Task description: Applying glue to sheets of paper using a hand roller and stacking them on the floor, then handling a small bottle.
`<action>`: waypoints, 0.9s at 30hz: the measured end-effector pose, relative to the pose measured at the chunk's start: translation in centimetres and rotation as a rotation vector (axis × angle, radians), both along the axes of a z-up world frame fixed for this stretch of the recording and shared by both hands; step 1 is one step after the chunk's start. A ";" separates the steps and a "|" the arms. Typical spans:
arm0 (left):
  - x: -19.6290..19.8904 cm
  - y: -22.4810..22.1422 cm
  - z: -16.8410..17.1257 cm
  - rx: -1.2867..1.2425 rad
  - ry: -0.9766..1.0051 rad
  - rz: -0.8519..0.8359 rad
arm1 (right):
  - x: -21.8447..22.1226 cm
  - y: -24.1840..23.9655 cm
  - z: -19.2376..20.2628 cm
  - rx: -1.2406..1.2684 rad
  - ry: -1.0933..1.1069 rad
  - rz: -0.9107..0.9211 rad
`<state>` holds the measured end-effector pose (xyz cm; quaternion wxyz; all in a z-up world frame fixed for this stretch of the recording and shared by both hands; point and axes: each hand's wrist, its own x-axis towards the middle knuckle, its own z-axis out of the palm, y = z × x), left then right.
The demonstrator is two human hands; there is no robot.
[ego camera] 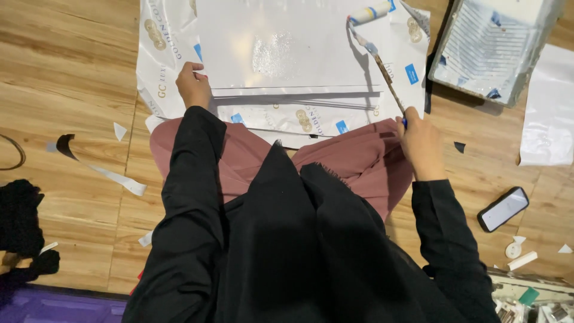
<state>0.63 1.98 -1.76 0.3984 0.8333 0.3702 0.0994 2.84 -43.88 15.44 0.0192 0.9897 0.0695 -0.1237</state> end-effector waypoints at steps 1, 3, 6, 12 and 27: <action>0.2 0.1 -0.3 0.021 -0.003 0.000 | 0.1 0.2 -0.2 0.001 -0.004 -0.004; -0.1 -0.1 -0.7 0.038 0.011 -0.010 | 0.3 0.4 -1.4 -0.003 0.009 -0.018; -0.1 -0.3 -0.1 0.023 -0.069 -0.014 | 1.7 0.5 -3.4 0.150 -0.123 0.120; -0.2 -0.4 0.0 -0.023 -0.076 0.012 | -0.9 -2.4 -1.4 0.111 -0.028 0.088; -0.1 -0.7 1.0 -0.043 -0.057 0.052 | -1.0 -6.5 3.5 -0.020 -0.054 0.220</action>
